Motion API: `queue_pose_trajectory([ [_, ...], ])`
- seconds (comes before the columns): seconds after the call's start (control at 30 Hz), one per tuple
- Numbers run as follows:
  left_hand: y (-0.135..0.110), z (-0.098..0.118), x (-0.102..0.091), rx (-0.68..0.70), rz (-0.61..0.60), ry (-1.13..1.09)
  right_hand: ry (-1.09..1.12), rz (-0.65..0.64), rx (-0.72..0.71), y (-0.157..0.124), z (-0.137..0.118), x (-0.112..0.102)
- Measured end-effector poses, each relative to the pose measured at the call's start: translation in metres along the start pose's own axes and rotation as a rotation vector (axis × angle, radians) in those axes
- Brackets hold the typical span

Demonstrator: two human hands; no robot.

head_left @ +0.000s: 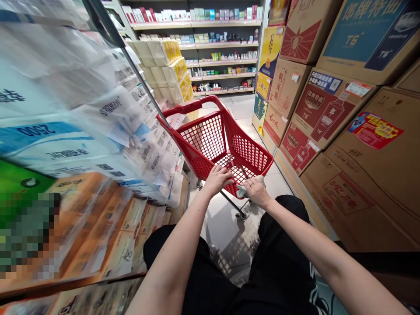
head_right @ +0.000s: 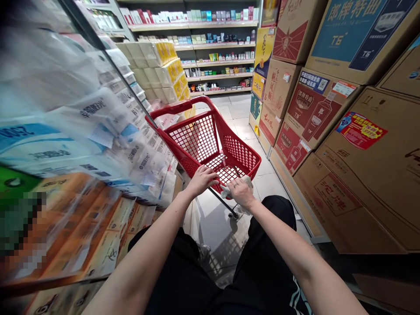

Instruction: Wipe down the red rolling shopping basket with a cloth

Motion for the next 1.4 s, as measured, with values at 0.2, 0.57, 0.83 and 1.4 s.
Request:
queue_pose_trajectory([
  [0.2, 0.004, -0.001, 0.006, -0.015, 0.028, -0.010, -0.173, 0.001, 0.210, 0.022, -0.020, 0.004],
  [0.57, 0.008, -0.001, 0.008, 0.001, 0.035, -0.062, -0.025, 0.019, 0.065, 0.007, 0.003, 0.007],
  [0.83, 0.014, 0.000, 0.014, -0.035, 0.083, -0.089, 0.235, 0.321, 0.265, -0.035, 0.027, -0.018],
  [1.4, 0.017, -0.012, 0.018, -0.072, 0.058, -0.103, 0.558, 0.499, 0.646, -0.036, -0.024, 0.025],
])
Point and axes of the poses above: each hand's wrist, its own y-axis towards the middle knuckle, its own x-axis out of the palm, z = x × y, the point moved 5 cm from there along y, towards the middle knuckle, and after that the axes turned 12 degrees about y, right-handed, at the moved point
